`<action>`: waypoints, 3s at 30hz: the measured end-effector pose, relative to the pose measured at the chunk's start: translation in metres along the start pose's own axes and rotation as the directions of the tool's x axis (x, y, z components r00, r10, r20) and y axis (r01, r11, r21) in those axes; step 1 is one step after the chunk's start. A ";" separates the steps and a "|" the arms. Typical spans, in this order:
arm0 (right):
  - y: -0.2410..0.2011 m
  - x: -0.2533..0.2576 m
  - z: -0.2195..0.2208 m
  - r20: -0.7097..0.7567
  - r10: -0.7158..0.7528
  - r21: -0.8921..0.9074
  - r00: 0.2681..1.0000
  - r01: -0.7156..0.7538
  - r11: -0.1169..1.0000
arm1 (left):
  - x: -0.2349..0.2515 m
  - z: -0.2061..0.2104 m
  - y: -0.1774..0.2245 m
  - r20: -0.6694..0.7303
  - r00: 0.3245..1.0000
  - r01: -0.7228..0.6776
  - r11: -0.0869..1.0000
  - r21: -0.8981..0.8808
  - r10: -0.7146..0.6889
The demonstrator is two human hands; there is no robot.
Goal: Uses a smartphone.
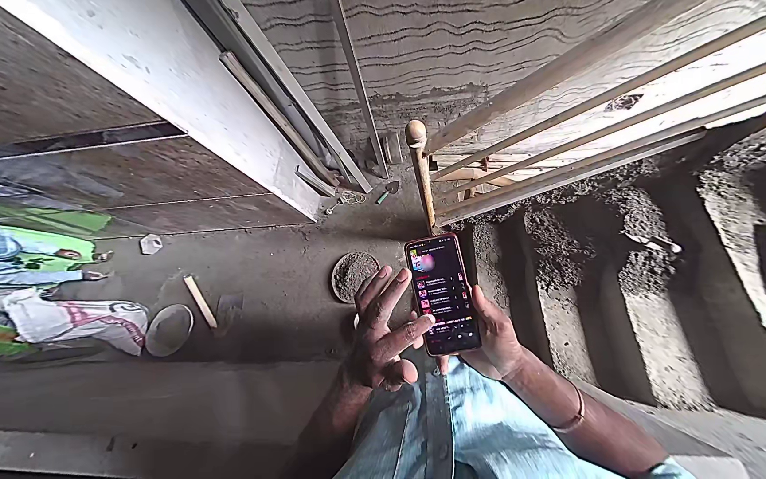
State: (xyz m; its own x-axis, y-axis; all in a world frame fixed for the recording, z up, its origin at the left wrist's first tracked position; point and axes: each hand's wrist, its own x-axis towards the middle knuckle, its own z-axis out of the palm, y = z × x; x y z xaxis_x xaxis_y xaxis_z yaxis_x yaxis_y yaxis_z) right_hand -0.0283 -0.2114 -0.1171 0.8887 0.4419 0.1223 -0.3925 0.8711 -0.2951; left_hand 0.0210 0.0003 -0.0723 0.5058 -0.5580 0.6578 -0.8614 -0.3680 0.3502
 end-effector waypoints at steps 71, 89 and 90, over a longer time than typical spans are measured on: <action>0.001 0.000 0.000 0.009 0.006 -0.026 1.000 -0.005 1.000 | -0.009 -0.002 0.002 -0.020 0.999 -0.049 0.999 -0.021 0.049; 0.000 0.002 0.001 0.023 0.025 -0.030 0.999 -0.024 0.999 | -0.010 -0.007 0.001 -0.077 0.995 -0.056 0.998 0.014 0.057; 0.000 0.002 0.001 0.024 0.024 -0.028 0.999 -0.023 0.999 | -0.010 -0.006 0.001 -0.077 0.995 -0.059 0.998 0.011 0.059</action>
State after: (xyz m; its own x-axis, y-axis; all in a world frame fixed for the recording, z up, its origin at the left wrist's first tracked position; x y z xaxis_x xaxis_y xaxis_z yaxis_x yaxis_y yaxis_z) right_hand -0.0265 -0.2103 -0.1160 0.8730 0.4676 0.1383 -0.4062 0.8543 -0.3244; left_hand 0.0151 0.0104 -0.0745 0.4487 -0.5196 0.7271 -0.8890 -0.3429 0.3036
